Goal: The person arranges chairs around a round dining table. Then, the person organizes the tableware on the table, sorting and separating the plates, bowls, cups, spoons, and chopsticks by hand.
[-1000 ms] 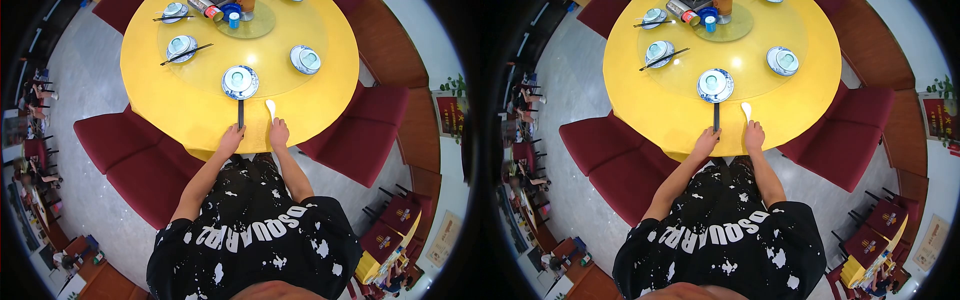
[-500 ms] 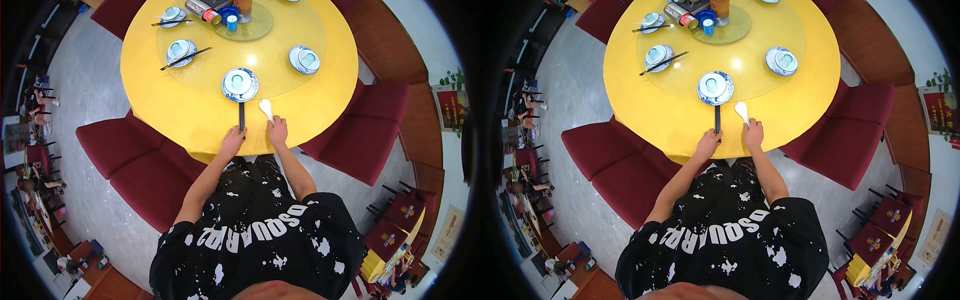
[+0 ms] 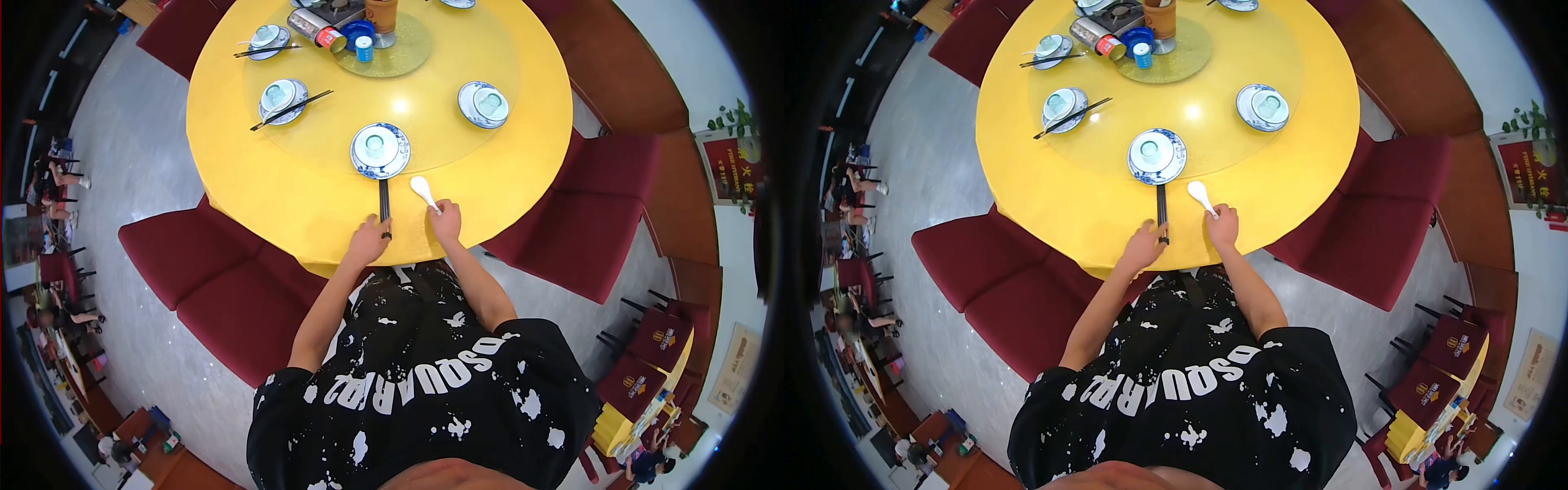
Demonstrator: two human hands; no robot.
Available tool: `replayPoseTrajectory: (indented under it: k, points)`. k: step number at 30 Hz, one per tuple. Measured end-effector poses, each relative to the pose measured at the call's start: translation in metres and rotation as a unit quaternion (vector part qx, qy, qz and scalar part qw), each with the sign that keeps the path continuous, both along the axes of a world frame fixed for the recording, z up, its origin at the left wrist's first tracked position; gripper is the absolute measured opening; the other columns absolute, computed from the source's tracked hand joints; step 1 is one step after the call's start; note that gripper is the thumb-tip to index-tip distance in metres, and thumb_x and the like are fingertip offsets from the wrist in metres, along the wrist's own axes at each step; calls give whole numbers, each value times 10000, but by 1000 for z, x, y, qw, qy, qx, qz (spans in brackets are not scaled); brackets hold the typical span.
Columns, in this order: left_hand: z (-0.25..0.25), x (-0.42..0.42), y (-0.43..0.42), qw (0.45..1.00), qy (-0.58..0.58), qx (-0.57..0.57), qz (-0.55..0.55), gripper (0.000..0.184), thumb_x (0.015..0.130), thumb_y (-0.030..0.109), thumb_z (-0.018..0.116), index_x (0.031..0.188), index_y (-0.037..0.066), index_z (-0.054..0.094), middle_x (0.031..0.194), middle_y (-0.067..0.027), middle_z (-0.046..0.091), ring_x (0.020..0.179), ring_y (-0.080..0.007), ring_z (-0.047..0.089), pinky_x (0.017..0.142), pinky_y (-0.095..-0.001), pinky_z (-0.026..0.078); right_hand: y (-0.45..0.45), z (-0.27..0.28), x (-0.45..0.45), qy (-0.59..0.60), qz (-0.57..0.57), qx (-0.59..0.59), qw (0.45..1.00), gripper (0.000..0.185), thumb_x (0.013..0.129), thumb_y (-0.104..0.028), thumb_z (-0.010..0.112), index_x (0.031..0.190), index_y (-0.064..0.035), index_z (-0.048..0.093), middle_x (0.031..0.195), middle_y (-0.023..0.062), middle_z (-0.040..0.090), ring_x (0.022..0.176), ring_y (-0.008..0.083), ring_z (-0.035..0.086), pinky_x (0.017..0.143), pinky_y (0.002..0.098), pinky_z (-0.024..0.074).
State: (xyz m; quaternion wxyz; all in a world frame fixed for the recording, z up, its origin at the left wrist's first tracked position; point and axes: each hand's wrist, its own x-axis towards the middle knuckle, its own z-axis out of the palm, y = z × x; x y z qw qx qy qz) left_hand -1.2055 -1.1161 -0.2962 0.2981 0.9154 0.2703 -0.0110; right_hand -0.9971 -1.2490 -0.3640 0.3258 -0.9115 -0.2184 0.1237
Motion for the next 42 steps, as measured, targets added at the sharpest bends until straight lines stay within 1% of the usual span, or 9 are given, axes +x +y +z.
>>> replayPoseTrajectory:
  k: [4, 9, 15, 22, 26, 30, 32, 35, 42]
  points:
    - [41, 22, 27, 988, -96, -36, 112, 430, 862, 210, 665, 1279, 116, 617, 1227, -246, 564, 1059, -406, 606, 887, -473, 517, -4, 4, 2, -26, 35, -10, 999, 302, 777, -258, 782, 950, -49, 652, 909, 152, 603, 834, 322, 617, 754, 422, 514]
    - [70, 81, 73, 956, -207, 104, 182, 450, 872, 231, 680, 1295, 104, 597, 1228, -227, 559, 1053, -394, 605, 871, -456, 521, -7, 17, 10, 20, 72, -21, 997, 363, 782, -289, 785, 1017, -59, 632, 924, 154, 606, 855, 328, 623, 750, 432, 514]
    - [71, 139, 102, 957, -85, 120, 250, 541, 855, 275, 717, 1335, 90, 552, 1252, -209, 548, 1071, -390, 602, 868, -450, 521, 11, 73, 104, 20, 26, 52, 998, 421, 816, -294, 734, 1126, -44, 598, 1016, 182, 590, 907, 373, 614, 794, 462, 514]
    - [70, 157, 102, 956, -24, 56, 288, 532, 829, 290, 739, 1297, 105, 567, 1196, -150, 604, 1047, -357, 624, 845, -434, 530, 78, 105, 280, -155, 42, 79, 984, 628, 798, -250, 737, 1335, -41, 488, 1229, 216, 516, 1077, 384, 575, 882, 444, 514]
    - [67, 162, 103, 950, -30, 98, 295, 511, 820, 262, 738, 1267, 81, 572, 1156, -129, 616, 957, -321, 640, 796, -413, 529, 100, 98, 319, -127, 116, 17, 985, 608, 790, -265, 755, 1303, -31, 526, 1192, 205, 549, 1077, 366, 579, 860, 440, 521]
    - [111, 194, 47, 910, -123, 123, 376, 487, 817, 229, 745, 1242, 62, 575, 1086, -111, 608, 839, -251, 624, 749, -373, 519, 74, 131, 304, -29, 107, 171, 979, 559, 783, -239, 769, 1251, -7, 569, 1110, 189, 593, 990, 329, 607, 812, 401, 523]
    - [94, 207, 4, 915, -186, 94, 344, 494, 776, 212, 781, 1209, 61, 596, 1026, -98, 609, 781, -216, 595, 712, -350, 502, 41, 134, 279, -4, 121, 215, 969, 546, 771, -199, 780, 1242, -17, 575, 1109, 183, 589, 945, 313, 614, 786, 370, 522]
    - [72, 237, -60, 957, -127, 2, 262, 527, 772, 247, 779, 1230, 85, 577, 1076, -112, 627, 811, -248, 632, 693, -374, 530, -8, 108, 244, 46, 181, 139, 972, 534, 762, -145, 780, 1247, -41, 585, 1104, 172, 576, 939, 309, 614, 785, 368, 528]
    - [5, 275, -86, 971, -109, 1, 213, 543, 807, 234, 750, 1274, 64, 532, 1203, -149, 588, 965, -345, 646, 769, -404, 559, -37, 48, 212, 44, 230, 120, 965, 571, 782, -87, 750, 1311, -71, 536, 1183, 193, 520, 1024, 356, 602, 837, 401, 532]
